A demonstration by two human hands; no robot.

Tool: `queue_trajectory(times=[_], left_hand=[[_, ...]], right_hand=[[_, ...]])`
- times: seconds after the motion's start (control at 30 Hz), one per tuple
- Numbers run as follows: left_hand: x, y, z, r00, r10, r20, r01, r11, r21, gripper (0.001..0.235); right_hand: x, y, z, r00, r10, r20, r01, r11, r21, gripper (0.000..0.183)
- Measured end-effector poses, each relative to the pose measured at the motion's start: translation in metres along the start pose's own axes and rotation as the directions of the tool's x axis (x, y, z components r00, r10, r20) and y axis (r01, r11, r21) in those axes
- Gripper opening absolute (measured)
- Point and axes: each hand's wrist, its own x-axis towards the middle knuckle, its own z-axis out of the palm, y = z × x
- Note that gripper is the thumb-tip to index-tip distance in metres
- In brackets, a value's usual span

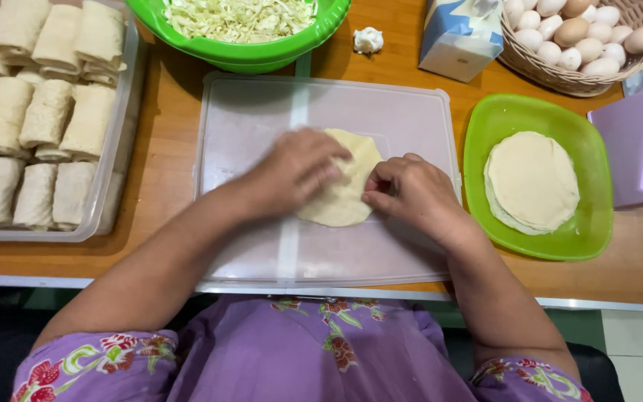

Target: The person takes thin round wrappers from a stack on a green plate, folds and rolls each one into a tight cylinder on a plastic board, and places the finished rolls into a plastic container beside the board. At one point they wipe their hands with a tissue before continuing to roll more wrappers.

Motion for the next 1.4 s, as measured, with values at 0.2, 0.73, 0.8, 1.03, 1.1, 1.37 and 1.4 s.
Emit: queue_trajectory(times=[0.2, 0.73, 0.8, 1.03, 1.1, 1.37, 1.4], left_hand=[[-0.016, -0.033, -0.042, 0.971, -0.22, -0.095, 0.228, 0.969, 0.091, 0.028], [-0.013, -0.054, -0.003, 0.975, -0.126, -0.185, 0.153, 0.978, 0.14, 0.015], [-0.012, -0.057, 0.0, 0.964, -0.132, -0.232, 0.152, 0.986, 0.071, 0.011], [-0.008, -0.048, -0.003, 0.947, -0.245, -0.207, 0.205, 0.959, -0.194, 0.01], [-0.005, -0.05, -0.002, 0.939, -0.305, -0.159, 0.233, 0.905, -0.357, 0.009], [-0.005, -0.048, -0.01, 0.904, -0.423, -0.059, 0.332, 0.784, -0.524, 0.025], [-0.005, -0.049, -0.01, 0.899, -0.435, -0.049, 0.347, 0.776, -0.527, 0.025]], right_hand=[[0.004, 0.023, 0.001, 0.998, -0.068, -0.015, 0.069, 0.993, 0.093, 0.015], [0.111, -0.015, 0.007, 0.973, -0.206, 0.109, 0.216, 0.972, -0.089, 0.04], [0.115, -0.018, 0.008, 0.977, -0.118, 0.18, 0.139, 0.984, -0.109, 0.041], [0.116, 0.001, -0.004, 0.949, -0.101, 0.298, 0.033, 0.974, 0.226, 0.024], [0.118, 0.006, -0.008, 0.925, -0.168, 0.339, 0.05, 0.943, 0.33, 0.021], [0.113, -0.005, 0.009, 0.938, -0.338, 0.073, 0.322, 0.931, 0.169, 0.04], [0.108, -0.009, 0.008, 0.86, -0.507, -0.061, 0.508, 0.861, 0.0, 0.047]])
